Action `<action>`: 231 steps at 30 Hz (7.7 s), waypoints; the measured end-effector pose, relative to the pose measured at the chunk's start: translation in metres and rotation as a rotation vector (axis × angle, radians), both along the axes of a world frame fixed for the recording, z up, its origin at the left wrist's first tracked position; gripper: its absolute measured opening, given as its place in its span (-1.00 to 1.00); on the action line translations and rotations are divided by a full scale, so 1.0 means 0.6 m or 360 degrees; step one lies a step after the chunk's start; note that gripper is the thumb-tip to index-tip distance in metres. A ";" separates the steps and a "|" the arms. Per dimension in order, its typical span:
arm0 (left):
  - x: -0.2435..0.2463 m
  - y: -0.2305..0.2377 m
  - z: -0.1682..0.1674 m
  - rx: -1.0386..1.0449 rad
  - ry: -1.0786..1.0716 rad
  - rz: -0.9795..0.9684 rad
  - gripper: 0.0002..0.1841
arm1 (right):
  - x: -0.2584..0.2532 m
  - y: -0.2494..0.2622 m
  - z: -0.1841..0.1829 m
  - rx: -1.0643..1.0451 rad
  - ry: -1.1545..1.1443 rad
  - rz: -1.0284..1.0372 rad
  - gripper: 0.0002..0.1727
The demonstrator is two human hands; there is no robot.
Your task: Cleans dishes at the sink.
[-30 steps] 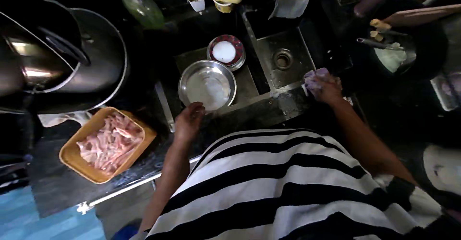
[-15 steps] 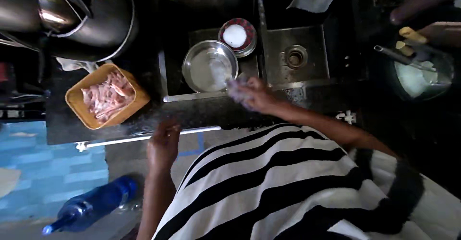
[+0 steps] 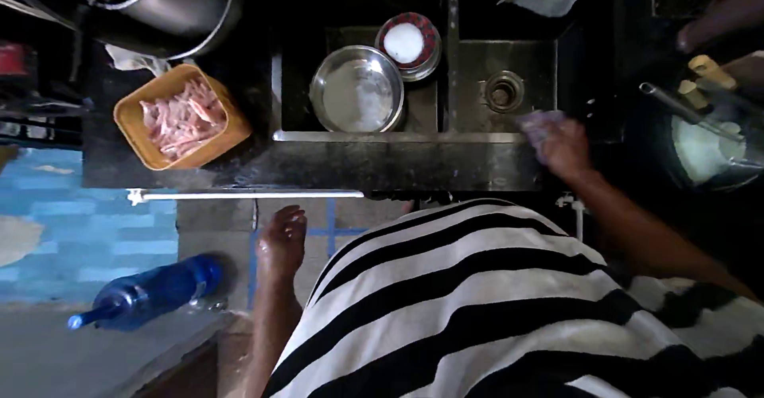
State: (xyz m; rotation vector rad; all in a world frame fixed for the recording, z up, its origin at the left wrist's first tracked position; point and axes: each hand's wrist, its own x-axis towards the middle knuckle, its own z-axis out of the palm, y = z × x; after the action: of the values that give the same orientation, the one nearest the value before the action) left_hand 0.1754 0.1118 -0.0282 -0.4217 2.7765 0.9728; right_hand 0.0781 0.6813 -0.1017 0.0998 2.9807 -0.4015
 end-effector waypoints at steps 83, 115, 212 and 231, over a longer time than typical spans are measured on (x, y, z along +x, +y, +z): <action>-0.746 0.325 -0.141 0.0640 -0.0038 -0.0013 -0.57 | -0.471 -0.286 0.121 0.0015 0.0271 0.0031 -0.56; -0.581 0.308 -0.084 0.1902 -0.0030 0.0342 -0.59 | -0.386 -0.400 0.097 -0.0126 -0.0181 0.0724 -0.02; -0.600 0.331 -0.047 0.1095 0.0440 -0.0580 -0.62 | -0.413 -0.460 0.153 -0.1052 0.0201 -0.0156 -0.27; -0.571 0.268 -0.051 0.2538 -0.0199 -0.0312 -0.60 | -0.479 -0.386 0.179 -0.0580 0.0231 -0.0016 -0.42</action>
State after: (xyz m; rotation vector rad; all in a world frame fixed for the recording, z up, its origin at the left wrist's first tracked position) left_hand -0.1674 0.2729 -0.0591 0.0709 1.1478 2.3944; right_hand -0.2090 0.4494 0.0055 0.0498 2.9862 -0.9812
